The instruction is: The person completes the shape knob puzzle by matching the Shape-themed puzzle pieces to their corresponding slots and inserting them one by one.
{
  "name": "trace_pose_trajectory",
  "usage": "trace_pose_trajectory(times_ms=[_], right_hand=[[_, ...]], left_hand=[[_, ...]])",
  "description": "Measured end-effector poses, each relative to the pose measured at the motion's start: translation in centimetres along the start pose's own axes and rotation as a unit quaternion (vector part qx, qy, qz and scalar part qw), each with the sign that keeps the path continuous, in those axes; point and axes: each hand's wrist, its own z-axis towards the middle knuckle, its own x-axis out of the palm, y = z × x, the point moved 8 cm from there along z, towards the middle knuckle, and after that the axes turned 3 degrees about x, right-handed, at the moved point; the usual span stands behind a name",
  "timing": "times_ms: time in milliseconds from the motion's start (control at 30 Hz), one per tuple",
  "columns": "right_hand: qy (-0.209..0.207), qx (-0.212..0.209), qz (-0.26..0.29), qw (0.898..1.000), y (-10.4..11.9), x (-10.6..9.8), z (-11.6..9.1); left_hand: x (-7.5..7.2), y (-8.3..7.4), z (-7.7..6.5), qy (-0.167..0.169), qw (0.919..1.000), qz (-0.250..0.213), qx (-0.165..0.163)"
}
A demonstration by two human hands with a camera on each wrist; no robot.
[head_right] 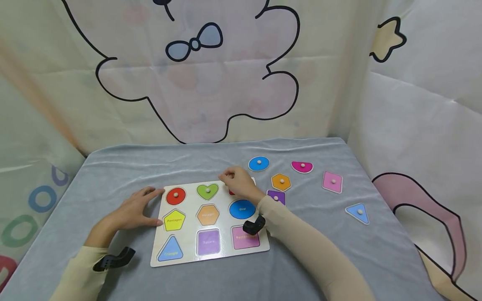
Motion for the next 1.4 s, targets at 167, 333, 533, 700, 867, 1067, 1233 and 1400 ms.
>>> trace_pose_trajectory(times_ms=[167,333,533,700,867,1067,1233,1400], right_hand=[[-0.019,-0.016,-0.017,1.0,-0.2,-1.9,-0.8],[-0.029,-0.026,-0.023,0.999,-0.7,-3.3,-1.1],[-0.041,-0.008,-0.01,0.999,-1.9,-4.8,-1.2],[-0.048,0.007,0.015,0.999,-2.6,-6.3,-1.6],[-0.06,0.012,0.019,0.998,-4.1,-8.0,-1.7],[-0.096,0.033,0.014,0.995,-6.3,-10.4,-1.9],[-0.128,0.053,0.01,0.99,-7.9,-12.1,-2.2],[-0.136,0.065,0.006,0.989,-9.0,-13.1,-2.5]], left_hand=[[0.0,0.0,-0.1,0.0,1.0,-0.003,-0.002],[-0.1,0.0,-0.2,-0.001,1.0,-0.005,-0.004],[-0.2,-0.1,-0.1,-0.002,1.0,-0.004,-0.004],[-0.2,-0.1,-0.1,-0.004,1.0,-0.001,-0.003],[-0.1,0.0,-0.1,-0.003,1.0,0.001,-0.003],[-0.1,-0.1,-0.2,-0.004,1.0,0.004,-0.004],[0.0,-0.1,-0.2,-0.004,1.0,0.004,-0.004],[0.0,-0.1,-0.3,-0.006,1.0,0.002,-0.003]])
